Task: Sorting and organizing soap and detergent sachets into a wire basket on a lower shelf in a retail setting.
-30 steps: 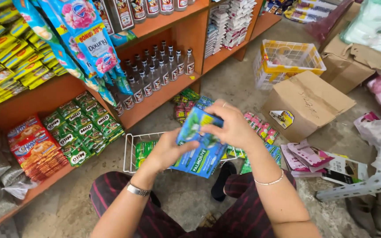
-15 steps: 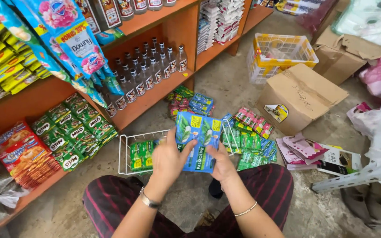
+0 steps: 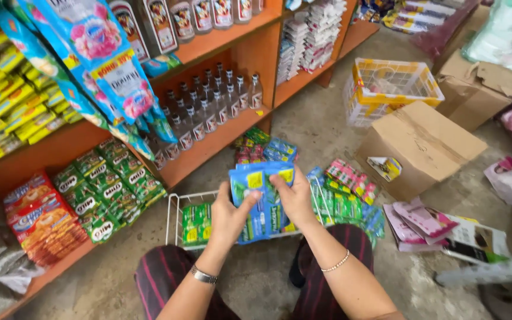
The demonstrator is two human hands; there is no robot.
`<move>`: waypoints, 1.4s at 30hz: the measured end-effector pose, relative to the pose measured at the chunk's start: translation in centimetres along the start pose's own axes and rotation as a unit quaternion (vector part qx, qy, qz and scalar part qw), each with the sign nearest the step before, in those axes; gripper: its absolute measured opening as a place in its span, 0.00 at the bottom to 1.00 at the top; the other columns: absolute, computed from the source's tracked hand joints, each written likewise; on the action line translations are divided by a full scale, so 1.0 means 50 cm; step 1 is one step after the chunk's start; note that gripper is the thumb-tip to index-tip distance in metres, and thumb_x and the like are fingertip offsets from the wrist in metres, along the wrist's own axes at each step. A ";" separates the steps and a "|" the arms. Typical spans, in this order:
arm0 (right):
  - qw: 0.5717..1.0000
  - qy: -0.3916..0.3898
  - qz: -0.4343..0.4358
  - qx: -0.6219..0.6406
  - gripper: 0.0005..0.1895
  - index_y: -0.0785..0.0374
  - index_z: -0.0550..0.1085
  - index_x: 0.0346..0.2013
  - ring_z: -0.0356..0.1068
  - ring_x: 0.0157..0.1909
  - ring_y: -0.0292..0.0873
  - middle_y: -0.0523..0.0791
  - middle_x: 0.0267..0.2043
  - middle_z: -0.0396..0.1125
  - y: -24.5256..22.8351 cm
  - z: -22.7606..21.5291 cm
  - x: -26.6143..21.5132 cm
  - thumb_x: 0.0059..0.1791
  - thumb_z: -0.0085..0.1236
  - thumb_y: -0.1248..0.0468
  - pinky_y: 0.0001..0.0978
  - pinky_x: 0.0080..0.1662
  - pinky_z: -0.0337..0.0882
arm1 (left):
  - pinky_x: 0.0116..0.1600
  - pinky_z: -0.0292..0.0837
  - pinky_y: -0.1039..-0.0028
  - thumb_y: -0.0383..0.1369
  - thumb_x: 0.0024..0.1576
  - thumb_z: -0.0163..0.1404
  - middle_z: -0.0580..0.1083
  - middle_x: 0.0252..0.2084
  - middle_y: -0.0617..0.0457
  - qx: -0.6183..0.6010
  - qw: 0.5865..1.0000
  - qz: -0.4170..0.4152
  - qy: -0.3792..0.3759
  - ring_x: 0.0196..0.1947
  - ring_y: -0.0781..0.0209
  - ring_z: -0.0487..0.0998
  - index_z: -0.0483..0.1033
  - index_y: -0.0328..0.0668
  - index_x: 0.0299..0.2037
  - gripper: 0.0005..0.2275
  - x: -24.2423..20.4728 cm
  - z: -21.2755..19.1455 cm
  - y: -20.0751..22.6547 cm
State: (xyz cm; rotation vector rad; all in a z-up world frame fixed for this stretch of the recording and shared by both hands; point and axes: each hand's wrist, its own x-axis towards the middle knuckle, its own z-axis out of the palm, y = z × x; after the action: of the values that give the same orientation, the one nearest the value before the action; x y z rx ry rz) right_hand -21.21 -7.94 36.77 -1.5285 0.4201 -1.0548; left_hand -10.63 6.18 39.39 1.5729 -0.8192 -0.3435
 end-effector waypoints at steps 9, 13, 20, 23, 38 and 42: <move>0.992 -0.104 0.046 -0.045 0.15 0.66 0.75 0.50 0.72 0.43 0.33 0.43 0.42 0.76 0.151 0.046 0.094 0.52 0.63 0.62 0.28 0.46 0.75 | 0.42 0.74 0.78 0.37 0.55 0.61 0.78 0.34 0.54 -0.120 0.986 0.020 0.113 0.35 0.72 0.74 0.76 0.33 0.42 0.14 0.178 0.003 -0.174; 0.995 -0.088 0.041 -0.020 0.19 0.65 0.71 0.56 0.70 0.50 0.33 0.42 0.49 0.72 0.211 0.051 0.121 0.52 0.61 0.60 0.27 0.52 0.71 | 0.31 0.72 0.71 0.41 0.55 0.62 0.76 0.24 0.48 0.037 0.986 -0.067 0.147 0.25 0.68 0.72 0.77 0.33 0.35 0.15 0.220 0.029 -0.217; 0.983 -0.023 0.028 -0.180 0.15 0.64 0.76 0.45 0.75 0.38 0.34 0.42 0.36 0.76 0.159 0.055 0.160 0.50 0.66 0.59 0.30 0.42 0.75 | 0.43 0.74 0.68 0.38 0.59 0.61 0.77 0.39 0.43 0.039 0.976 0.139 0.164 0.40 0.65 0.77 0.70 0.26 0.49 0.21 0.226 0.039 -0.199; 0.990 -0.033 0.010 -0.139 0.15 0.65 0.75 0.46 0.73 0.39 0.34 0.42 0.37 0.76 0.186 0.073 0.145 0.51 0.66 0.59 0.31 0.43 0.74 | 0.34 0.77 0.74 0.40 0.53 0.61 0.79 0.31 0.56 -0.084 0.988 -0.018 0.127 0.30 0.71 0.76 0.74 0.34 0.43 0.17 0.227 0.034 -0.194; 0.995 -0.037 0.048 -0.084 0.16 0.65 0.77 0.50 0.73 0.40 0.33 0.42 0.40 0.77 0.134 0.073 0.158 0.52 0.63 0.59 0.30 0.45 0.75 | 0.39 0.74 0.66 0.44 0.60 0.60 0.79 0.35 0.41 0.111 0.989 0.007 0.098 0.36 0.62 0.81 0.72 0.30 0.50 0.21 0.230 0.027 -0.250; 0.996 -0.030 0.064 -0.052 0.18 0.67 0.75 0.52 0.73 0.43 0.33 0.43 0.43 0.76 0.160 0.075 0.145 0.53 0.61 0.58 0.29 0.47 0.74 | 0.34 0.76 0.67 0.45 0.51 0.65 0.80 0.30 0.41 0.078 0.985 -0.021 0.154 0.31 0.61 0.82 0.72 0.31 0.42 0.23 0.237 0.027 -0.193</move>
State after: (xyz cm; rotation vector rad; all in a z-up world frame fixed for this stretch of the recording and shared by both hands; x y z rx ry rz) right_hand -12.08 -13.31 32.50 -1.6000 0.5316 -0.8955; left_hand -0.28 -2.99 32.74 1.7366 -0.5833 -0.0613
